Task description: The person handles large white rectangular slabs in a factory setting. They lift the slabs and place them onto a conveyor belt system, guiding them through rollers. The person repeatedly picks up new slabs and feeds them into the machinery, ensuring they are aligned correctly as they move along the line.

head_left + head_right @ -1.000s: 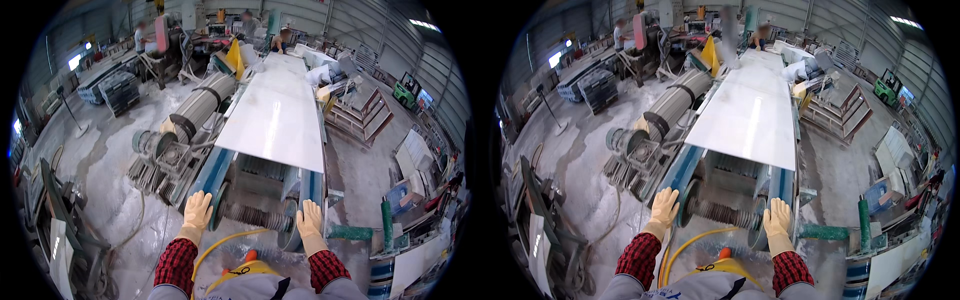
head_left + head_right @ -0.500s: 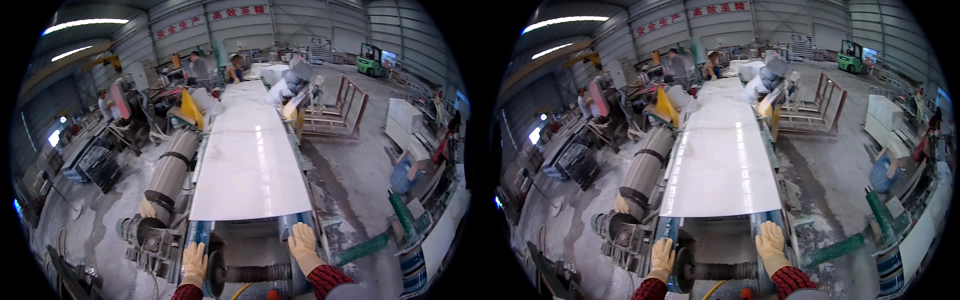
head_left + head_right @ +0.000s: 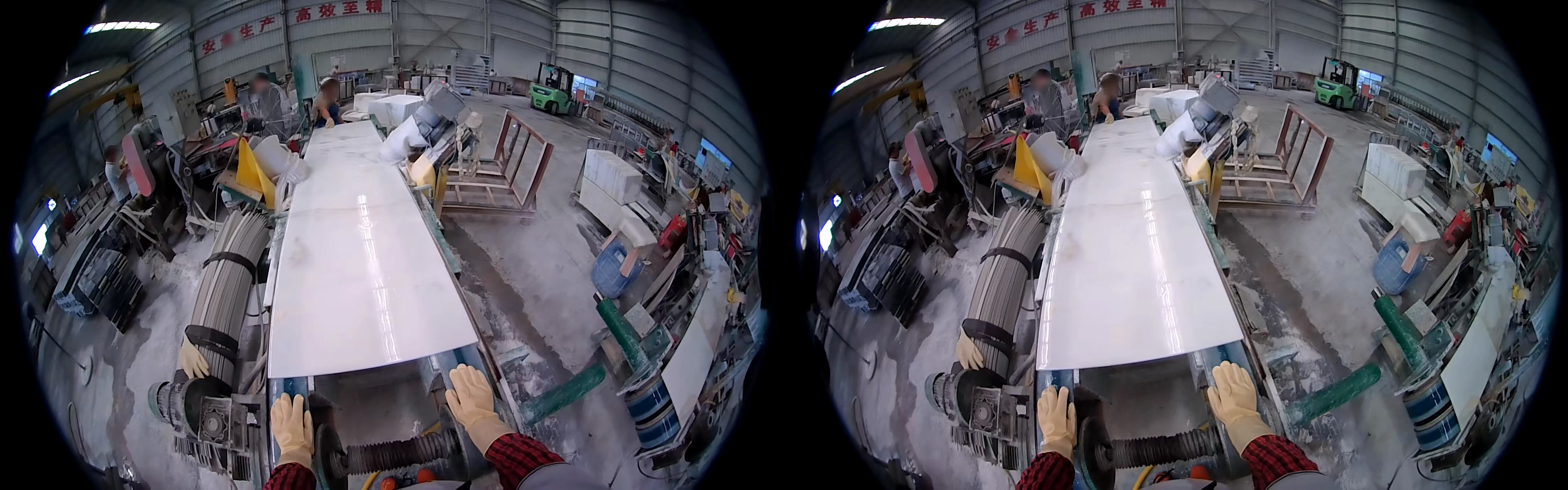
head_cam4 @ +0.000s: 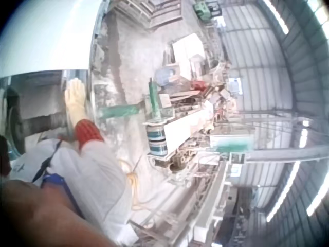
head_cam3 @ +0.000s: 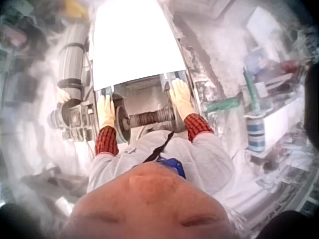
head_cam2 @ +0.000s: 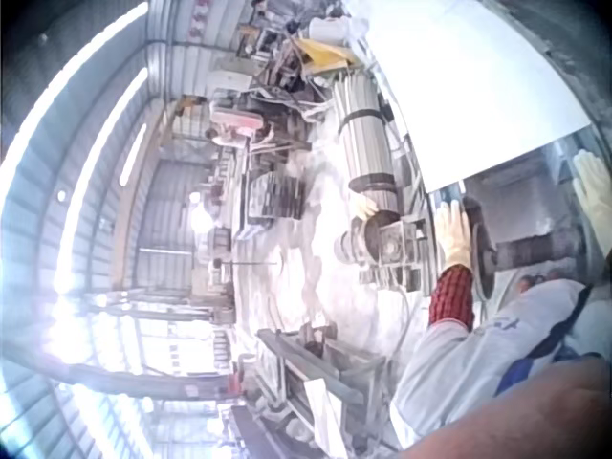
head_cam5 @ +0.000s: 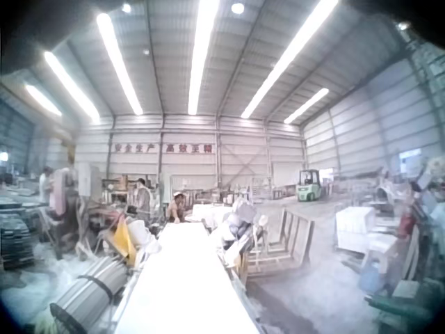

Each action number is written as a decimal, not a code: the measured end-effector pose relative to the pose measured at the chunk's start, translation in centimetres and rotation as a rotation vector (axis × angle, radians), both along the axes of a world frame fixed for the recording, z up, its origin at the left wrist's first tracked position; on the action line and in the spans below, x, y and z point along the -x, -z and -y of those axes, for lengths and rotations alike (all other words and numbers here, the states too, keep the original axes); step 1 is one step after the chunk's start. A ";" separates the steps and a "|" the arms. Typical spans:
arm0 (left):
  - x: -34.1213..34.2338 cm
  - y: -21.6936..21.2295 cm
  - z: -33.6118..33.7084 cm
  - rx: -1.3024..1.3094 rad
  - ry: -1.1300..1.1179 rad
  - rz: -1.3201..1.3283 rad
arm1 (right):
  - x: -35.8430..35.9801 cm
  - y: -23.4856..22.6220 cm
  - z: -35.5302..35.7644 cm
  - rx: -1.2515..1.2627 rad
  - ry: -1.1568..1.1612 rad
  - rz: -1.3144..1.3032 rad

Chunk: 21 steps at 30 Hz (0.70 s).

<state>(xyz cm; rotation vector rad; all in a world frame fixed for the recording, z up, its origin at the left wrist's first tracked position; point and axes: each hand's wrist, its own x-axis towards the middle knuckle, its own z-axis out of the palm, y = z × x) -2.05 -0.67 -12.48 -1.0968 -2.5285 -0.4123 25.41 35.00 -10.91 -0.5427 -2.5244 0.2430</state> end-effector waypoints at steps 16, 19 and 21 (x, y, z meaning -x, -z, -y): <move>0.2 1.5 1.6 0.094 0.041 0.162 | -1.2 1.5 -0.9 -0.021 0.038 -0.037; 0.1 0.1 1.6 0.149 0.016 0.203 | -1.5 0.4 0.0 -0.010 0.080 -0.052; 0.3 0.1 1.4 0.180 0.003 0.203 | -1.7 0.7 -0.1 0.029 0.077 -0.055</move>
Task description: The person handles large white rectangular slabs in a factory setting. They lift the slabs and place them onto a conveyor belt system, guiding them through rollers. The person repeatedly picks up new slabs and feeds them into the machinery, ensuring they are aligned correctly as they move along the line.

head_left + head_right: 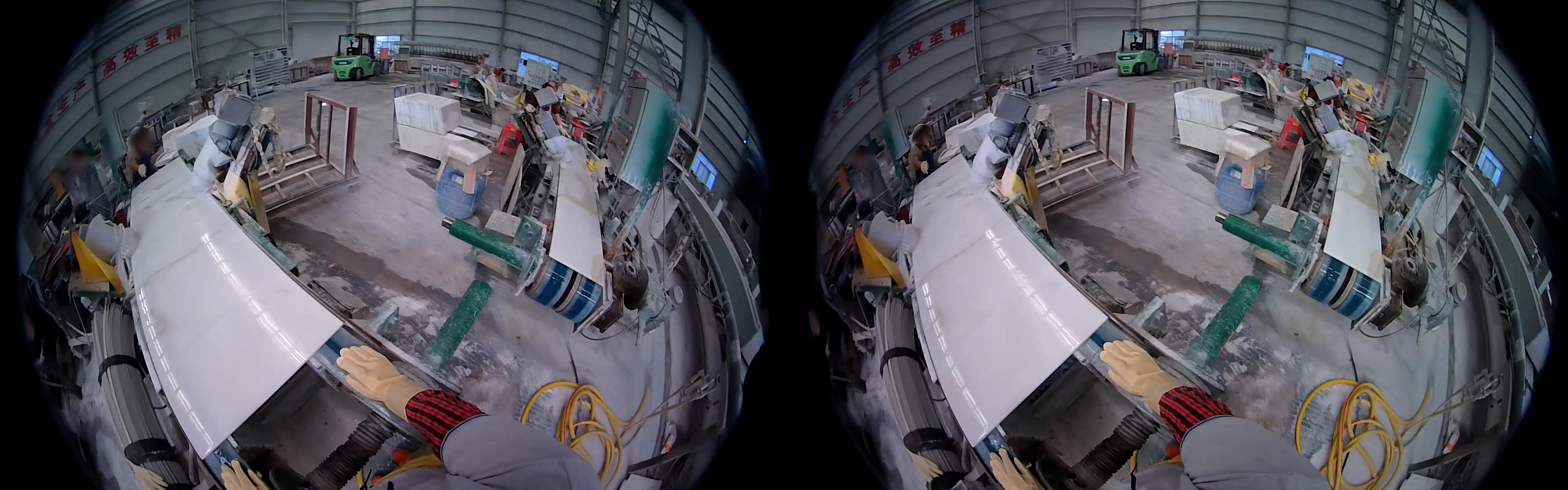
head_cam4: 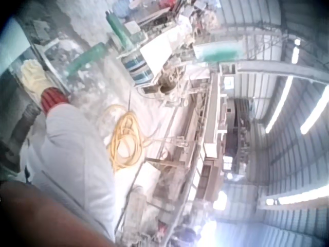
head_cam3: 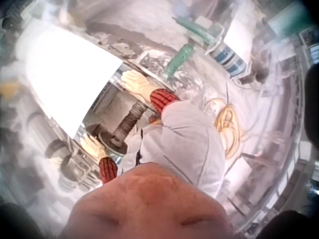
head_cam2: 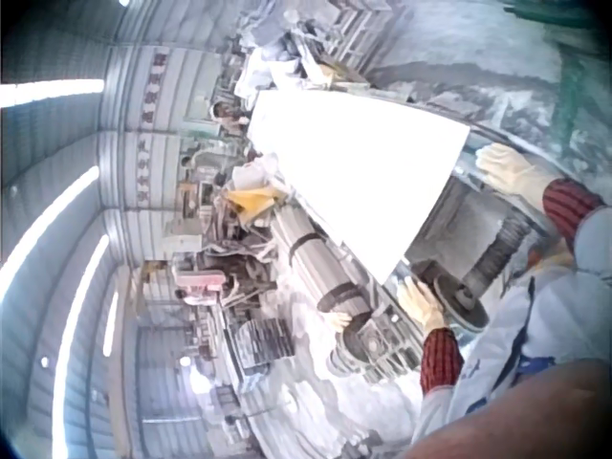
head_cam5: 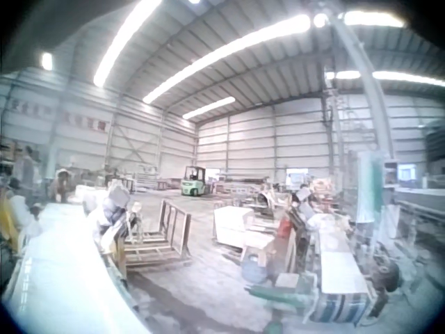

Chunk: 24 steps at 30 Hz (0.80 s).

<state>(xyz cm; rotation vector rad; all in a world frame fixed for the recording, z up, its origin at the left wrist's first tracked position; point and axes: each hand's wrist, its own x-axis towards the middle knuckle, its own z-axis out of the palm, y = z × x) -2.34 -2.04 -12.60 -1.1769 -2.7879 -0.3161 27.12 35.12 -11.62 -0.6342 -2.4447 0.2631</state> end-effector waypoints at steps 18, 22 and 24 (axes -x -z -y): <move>-1.0 -0.4 -1.0 -0.208 -0.003 -0.122 | -0.3 0.4 -0.3 -0.043 -0.033 -0.063; -0.9 0.7 0.1 -0.186 -0.013 -0.183 | -0.1 -0.7 0.4 -0.095 -0.085 -0.068; -1.0 0.8 0.2 -0.189 -0.015 -0.183 | 0.2 -1.2 0.5 -0.123 -0.094 -0.077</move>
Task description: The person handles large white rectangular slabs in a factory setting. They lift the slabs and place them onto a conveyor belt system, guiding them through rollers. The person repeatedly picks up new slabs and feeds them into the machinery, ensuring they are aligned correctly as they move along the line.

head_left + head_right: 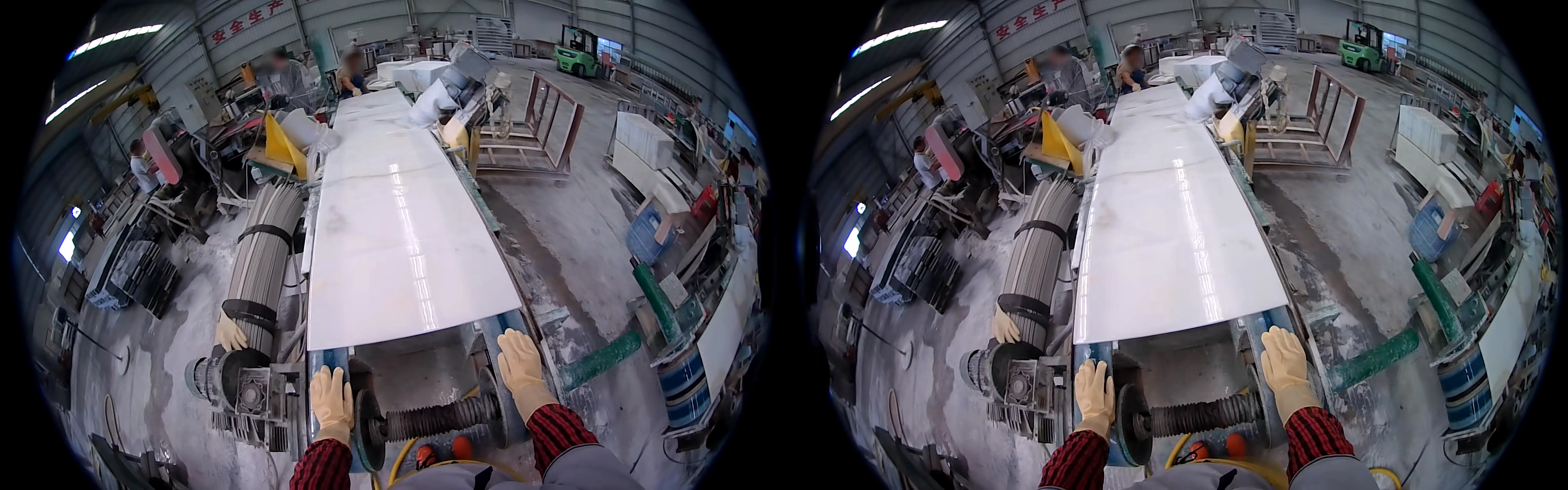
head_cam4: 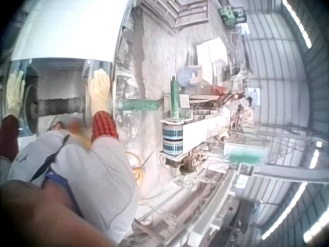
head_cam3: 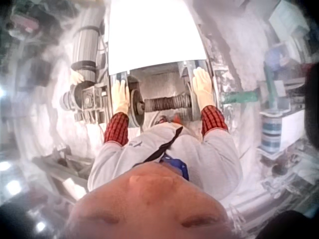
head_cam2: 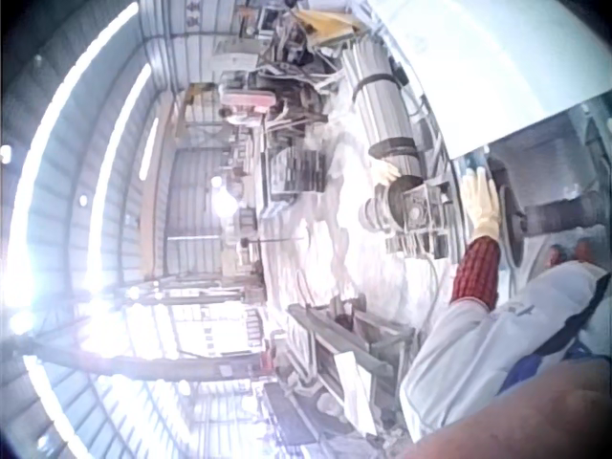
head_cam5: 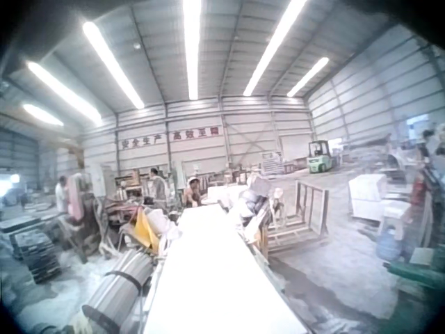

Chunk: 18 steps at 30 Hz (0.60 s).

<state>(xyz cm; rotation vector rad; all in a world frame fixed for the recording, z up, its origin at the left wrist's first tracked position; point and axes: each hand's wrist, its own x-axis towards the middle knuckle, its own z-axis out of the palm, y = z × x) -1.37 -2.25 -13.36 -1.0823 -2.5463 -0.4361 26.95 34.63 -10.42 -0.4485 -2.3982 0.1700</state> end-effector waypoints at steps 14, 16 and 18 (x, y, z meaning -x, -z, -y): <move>-0.9 -0.4 0.0 0.016 -0.018 0.004 | -0.4 -0.6 0.2 0.027 0.005 0.025; -0.7 0.0 0.0 0.019 -0.023 0.000 | -0.4 -0.7 0.3 0.033 -0.006 0.014; -0.8 -0.3 0.3 0.039 -0.028 0.013 | -0.2 -0.3 0.2 0.073 -0.011 0.026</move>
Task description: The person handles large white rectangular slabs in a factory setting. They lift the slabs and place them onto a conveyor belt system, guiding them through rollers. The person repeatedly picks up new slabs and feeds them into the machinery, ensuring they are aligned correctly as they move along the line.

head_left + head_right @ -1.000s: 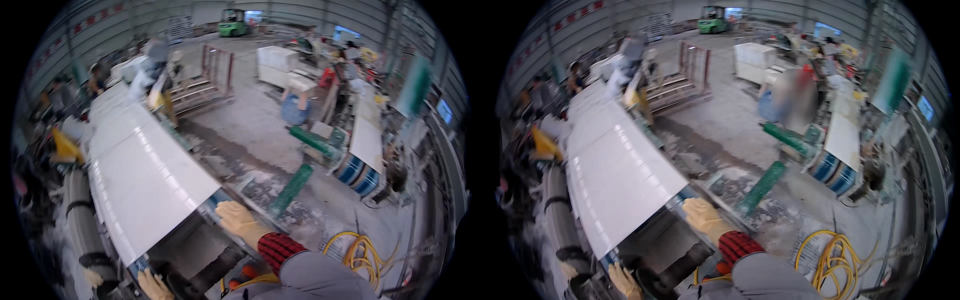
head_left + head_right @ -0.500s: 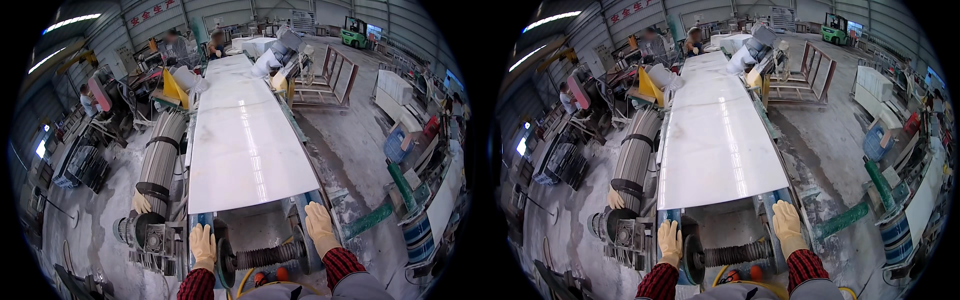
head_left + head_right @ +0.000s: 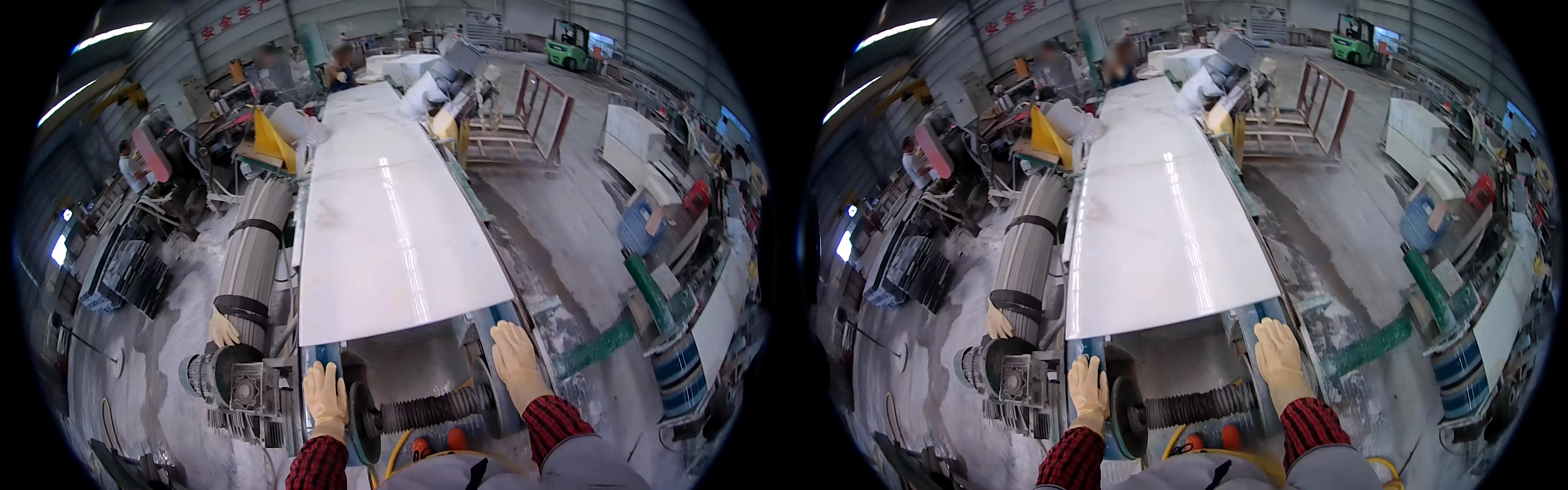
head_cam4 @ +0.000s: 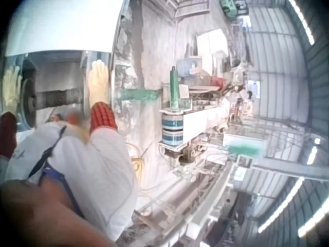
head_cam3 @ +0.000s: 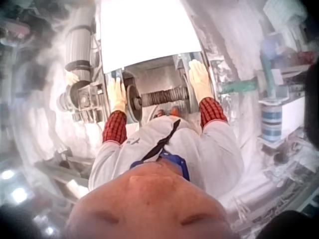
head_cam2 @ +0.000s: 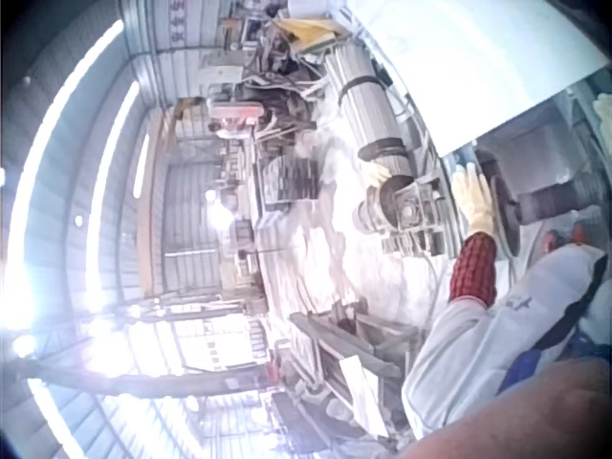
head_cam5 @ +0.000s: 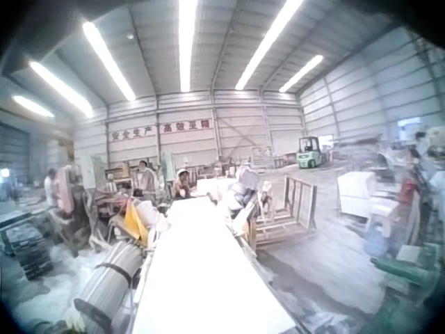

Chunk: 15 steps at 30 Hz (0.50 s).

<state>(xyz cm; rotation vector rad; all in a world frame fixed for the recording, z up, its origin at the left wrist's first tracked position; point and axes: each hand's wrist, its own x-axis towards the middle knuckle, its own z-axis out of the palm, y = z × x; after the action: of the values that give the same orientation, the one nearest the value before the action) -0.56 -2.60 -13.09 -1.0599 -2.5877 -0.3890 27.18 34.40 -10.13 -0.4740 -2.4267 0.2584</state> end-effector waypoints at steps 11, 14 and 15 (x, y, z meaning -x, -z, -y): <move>-0.1 1.7 -0.1 -0.117 0.055 0.014 | -1.1 1.8 -0.3 0.008 0.110 -0.039; 0.0 3.3 0.2 -0.192 0.067 0.136 | -1.4 2.8 -0.3 0.053 0.176 0.017; 0.2 3.6 1.4 -0.055 0.056 -0.014 | -1.0 3.3 -0.3 0.094 0.169 0.013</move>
<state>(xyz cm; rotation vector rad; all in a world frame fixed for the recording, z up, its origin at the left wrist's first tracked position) -0.80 -4.03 -16.74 -1.1144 -2.5243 -0.4615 28.20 34.75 -13.40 -0.7202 -2.3778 0.2974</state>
